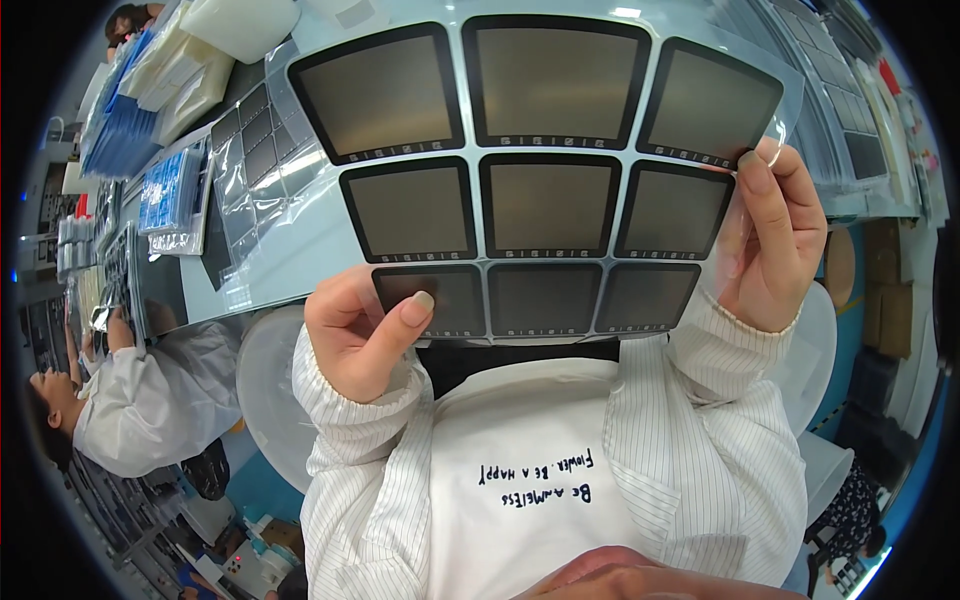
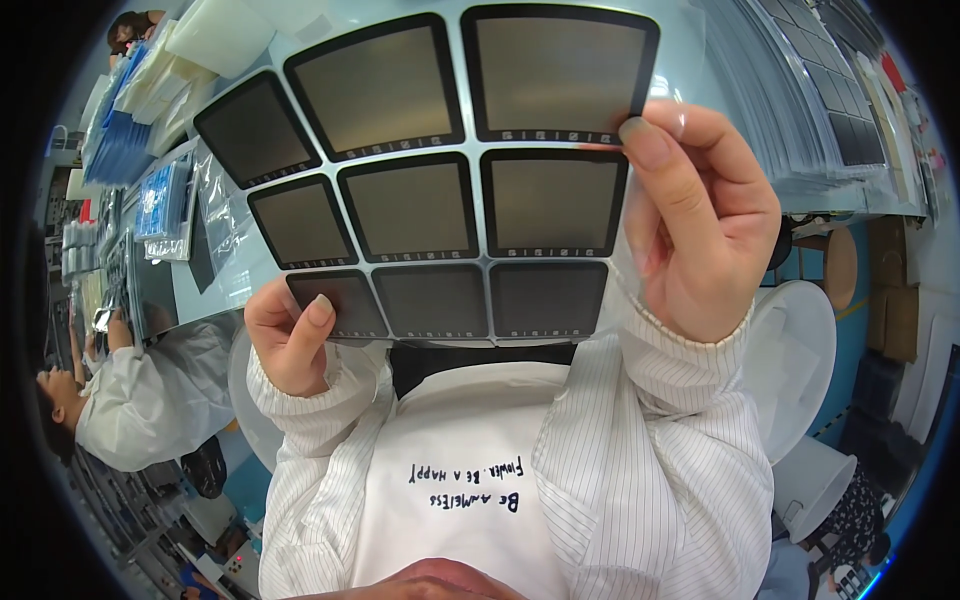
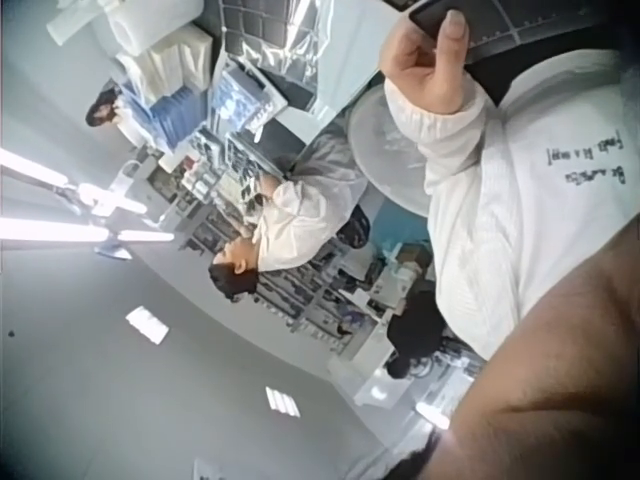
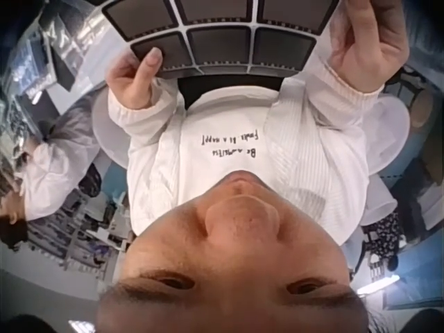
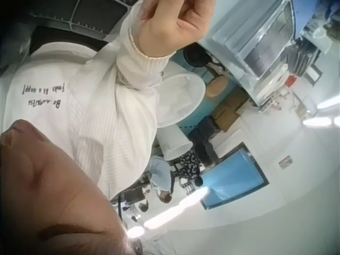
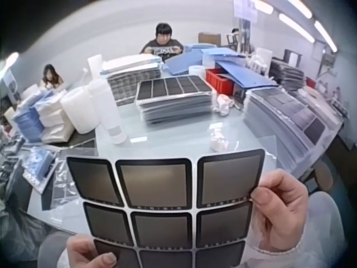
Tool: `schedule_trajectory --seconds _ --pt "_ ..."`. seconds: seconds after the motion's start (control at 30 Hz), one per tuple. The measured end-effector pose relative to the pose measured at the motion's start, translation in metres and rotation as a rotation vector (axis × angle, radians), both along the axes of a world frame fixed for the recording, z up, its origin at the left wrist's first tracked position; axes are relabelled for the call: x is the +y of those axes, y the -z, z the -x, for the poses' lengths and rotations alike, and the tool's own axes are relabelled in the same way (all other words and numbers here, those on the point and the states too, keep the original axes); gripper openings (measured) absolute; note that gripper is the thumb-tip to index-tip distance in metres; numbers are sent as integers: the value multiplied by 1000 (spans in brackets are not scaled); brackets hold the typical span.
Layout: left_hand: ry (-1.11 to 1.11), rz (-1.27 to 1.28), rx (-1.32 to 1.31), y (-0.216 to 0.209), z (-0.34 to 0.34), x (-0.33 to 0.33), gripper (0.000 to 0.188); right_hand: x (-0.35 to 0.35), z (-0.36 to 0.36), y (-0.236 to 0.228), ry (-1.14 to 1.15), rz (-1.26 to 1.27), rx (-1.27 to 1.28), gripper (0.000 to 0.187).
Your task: Cleaning and inspecting sheets of film negatives or slides using a cloth at a workstation.
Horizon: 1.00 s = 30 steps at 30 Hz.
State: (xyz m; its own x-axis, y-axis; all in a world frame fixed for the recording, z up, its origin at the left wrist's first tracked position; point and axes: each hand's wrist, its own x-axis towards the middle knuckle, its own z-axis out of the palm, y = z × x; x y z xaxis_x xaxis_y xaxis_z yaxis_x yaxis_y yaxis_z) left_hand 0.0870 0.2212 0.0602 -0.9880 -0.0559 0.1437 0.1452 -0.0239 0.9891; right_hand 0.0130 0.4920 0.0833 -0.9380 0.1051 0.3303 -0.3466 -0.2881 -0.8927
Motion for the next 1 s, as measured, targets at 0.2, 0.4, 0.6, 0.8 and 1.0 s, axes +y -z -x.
schedule_trajectory --seconds 0.2,0.4,0.6,0.8,1.0 --pt "92 79 60 4 0 -4 16 11 4 8 -21 26 22 17" --pt "126 98 32 -9 3 8 11 21 6 11 -37 12 27 17" --pt "169 112 52 -11 6 15 9 29 7 15 -17 25 14 17" --pt "182 151 8 -17 6 21 10 31 7 12 -19 21 11 17" --pt "187 188 28 -14 6 23 11 32 8 12 73 32 -55 18"
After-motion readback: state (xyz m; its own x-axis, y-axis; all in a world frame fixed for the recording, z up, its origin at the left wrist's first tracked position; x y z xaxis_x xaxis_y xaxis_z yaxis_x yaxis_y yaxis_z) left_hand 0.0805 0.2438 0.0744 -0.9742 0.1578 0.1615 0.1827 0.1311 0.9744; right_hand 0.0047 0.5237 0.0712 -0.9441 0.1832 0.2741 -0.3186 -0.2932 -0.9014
